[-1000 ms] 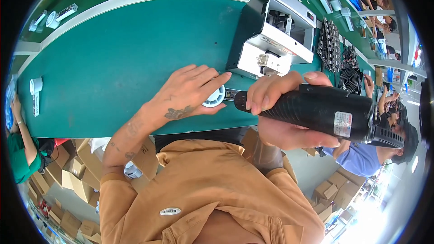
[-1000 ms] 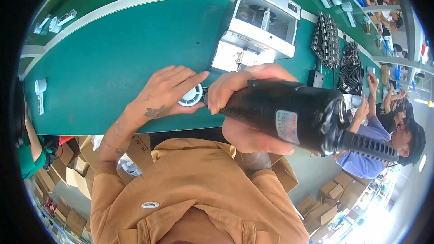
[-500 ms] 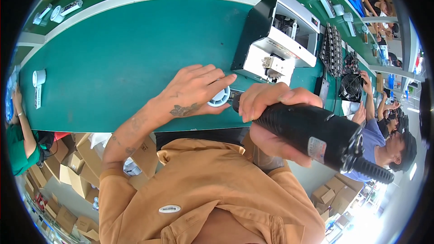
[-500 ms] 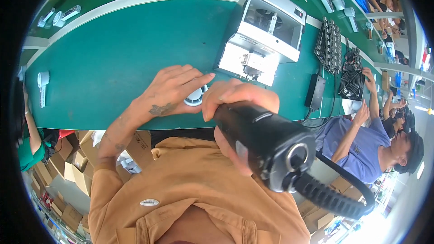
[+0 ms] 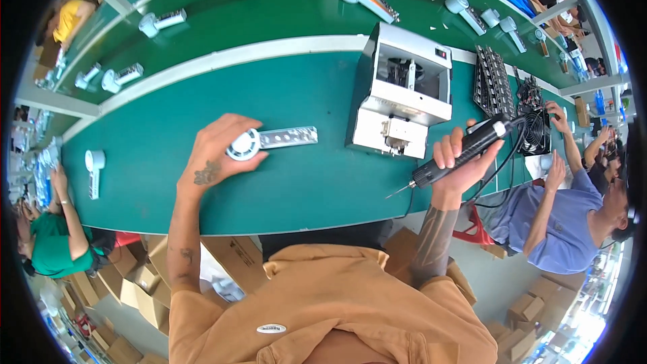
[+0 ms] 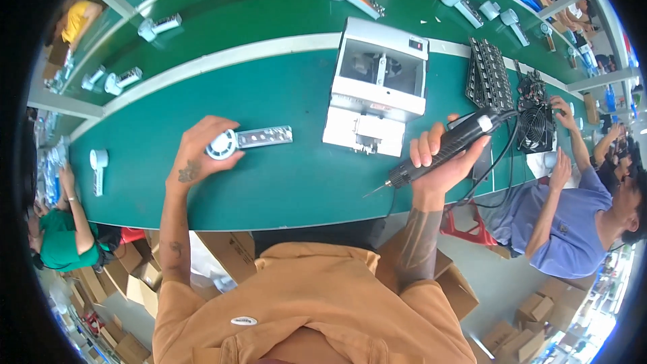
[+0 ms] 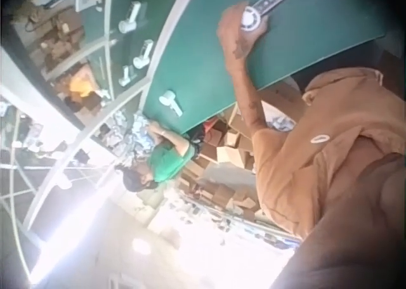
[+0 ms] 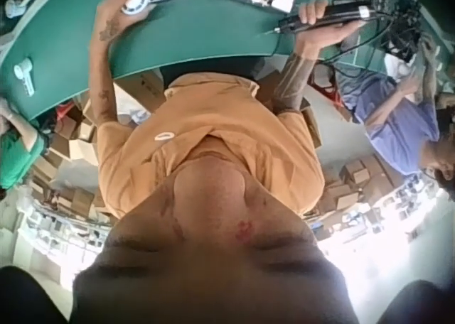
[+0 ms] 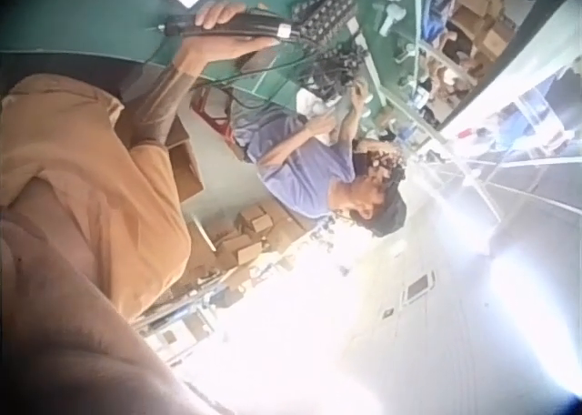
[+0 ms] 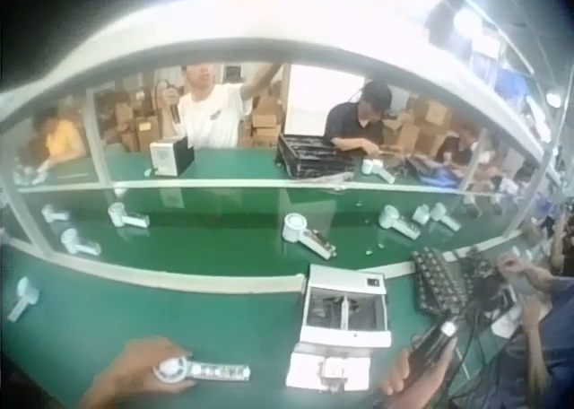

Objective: The person assembles electronic components and a PCB into a plastic housing using an electric screwdriver to secure them with screws.

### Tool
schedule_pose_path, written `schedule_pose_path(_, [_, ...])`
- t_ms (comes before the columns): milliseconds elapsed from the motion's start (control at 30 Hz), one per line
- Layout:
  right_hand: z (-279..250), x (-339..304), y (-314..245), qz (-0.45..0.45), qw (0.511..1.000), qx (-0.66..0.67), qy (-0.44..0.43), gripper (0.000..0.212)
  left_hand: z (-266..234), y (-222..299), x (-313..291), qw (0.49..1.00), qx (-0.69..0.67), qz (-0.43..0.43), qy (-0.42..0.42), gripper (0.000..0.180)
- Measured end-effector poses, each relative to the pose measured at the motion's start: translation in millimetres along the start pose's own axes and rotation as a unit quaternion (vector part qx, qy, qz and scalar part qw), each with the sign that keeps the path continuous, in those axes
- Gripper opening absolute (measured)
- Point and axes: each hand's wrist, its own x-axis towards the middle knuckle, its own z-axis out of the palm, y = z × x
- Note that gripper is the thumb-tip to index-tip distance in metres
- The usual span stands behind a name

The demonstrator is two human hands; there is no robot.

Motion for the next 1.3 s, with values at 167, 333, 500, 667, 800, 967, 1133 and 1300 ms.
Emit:
schedule_pose_path(167, [-17.7,3.0,15.4,0.027,0.984,-0.114,0.136,0.063,-20.2,-41.9,50.3,0.990,-0.025,-0.109,0.086,0.041])
schedule_pose_path(333, [-20.1,9.4,21.5,0.041,0.980,-0.124,0.147,0.063,-7.2,-103.4,116.6,0.984,-0.027,-0.132,0.114,0.045])
schedule_pose_path(500, [-7.5,4.3,22.4,0.034,0.979,-0.105,0.169,0.060,-6.1,-121.9,153.6,0.993,0.049,-0.089,0.057,0.042])
schedule_pose_path(667, [-3.6,5.9,18.8,0.031,0.978,-0.117,0.169,0.061,-16.5,-140.6,171.6,0.967,0.253,0.000,-0.004,0.039])
schedule_pose_path(800, [-18.0,8.1,14.5,0.033,0.977,-0.137,0.161,0.062,12.5,-104.6,209.2,0.974,0.225,0.039,0.001,0.041])
schedule_pose_path(967, [-19.0,9.8,16.7,0.035,0.976,-0.134,0.166,0.062,62.9,-73.3,269.9,0.959,0.214,0.186,0.019,0.035])
schedule_pose_path(1133, [-18.9,10.0,23.8,0.035,0.980,-0.127,0.152,0.063,105.6,-49.8,325.4,0.937,0.294,0.190,-0.007,0.035])
schedule_pose_path(1300, [-9.0,6.1,21.4,0.019,0.980,-0.128,0.152,0.062,112.7,-29.6,359.6,0.903,0.359,0.130,-0.195,0.021])
